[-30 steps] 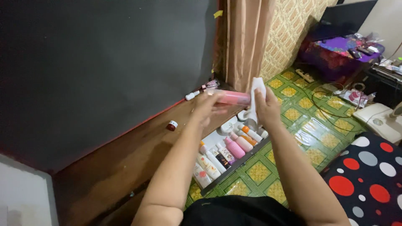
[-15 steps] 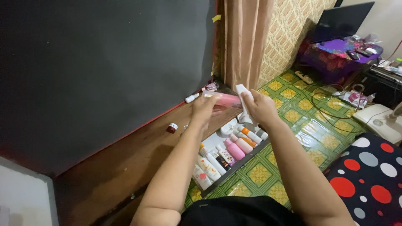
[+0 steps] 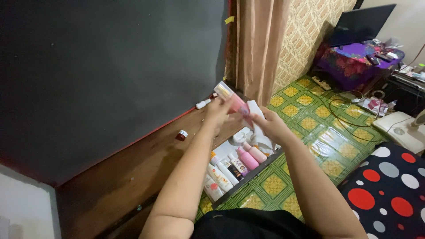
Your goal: Organizing and sorting various skincare and cosmetic products on a dresser and inside a drawer
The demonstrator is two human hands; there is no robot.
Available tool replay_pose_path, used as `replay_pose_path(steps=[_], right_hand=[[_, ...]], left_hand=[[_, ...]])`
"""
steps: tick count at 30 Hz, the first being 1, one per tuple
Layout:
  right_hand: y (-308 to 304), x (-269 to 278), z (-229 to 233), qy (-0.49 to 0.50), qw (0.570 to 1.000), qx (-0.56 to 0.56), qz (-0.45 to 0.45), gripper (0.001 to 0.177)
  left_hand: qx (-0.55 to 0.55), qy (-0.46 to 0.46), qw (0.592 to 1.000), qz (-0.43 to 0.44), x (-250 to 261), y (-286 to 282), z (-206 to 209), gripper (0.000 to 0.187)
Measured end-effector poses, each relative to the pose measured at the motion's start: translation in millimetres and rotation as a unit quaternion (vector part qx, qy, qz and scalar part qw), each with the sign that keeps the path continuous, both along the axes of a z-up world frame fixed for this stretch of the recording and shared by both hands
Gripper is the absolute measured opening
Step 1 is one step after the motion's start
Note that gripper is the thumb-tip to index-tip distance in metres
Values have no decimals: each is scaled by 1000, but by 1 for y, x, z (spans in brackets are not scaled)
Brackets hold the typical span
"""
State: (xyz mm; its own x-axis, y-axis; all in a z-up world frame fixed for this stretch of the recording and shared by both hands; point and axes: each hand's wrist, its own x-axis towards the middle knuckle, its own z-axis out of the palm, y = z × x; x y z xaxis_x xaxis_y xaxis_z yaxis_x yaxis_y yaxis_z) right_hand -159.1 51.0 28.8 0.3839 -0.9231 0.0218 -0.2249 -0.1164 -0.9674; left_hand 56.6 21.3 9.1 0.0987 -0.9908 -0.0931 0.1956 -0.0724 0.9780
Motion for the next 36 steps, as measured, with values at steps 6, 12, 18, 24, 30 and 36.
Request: replay_pose_path(steps=[6, 12, 18, 24, 30, 36], right_hand=[[-5, 7, -29, -38, 999, 12, -22, 43], [6, 17, -16, 145, 973, -173, -53, 46], [-1, 15, -33, -13, 999, -29, -40, 36], [-20, 16, -22, -215, 972, -74, -65, 36], [-38, 18, 5, -251, 937, -163, -182, 34], [-34, 26, -14, -135, 974, -126, -130, 40]], left_hand=[[-61, 31, 998, 5, -15, -10, -39, 30], [-25, -5, 995, 93, -12, 15, 3, 42], [-77, 103, 992, -20, -13, 13, -7, 42], [-183, 117, 976, -13, -37, 3, -29, 48], [-164, -75, 983, -35, -81, 7, -77, 46], [-175, 51, 983, 4, -69, 1, -67, 41]])
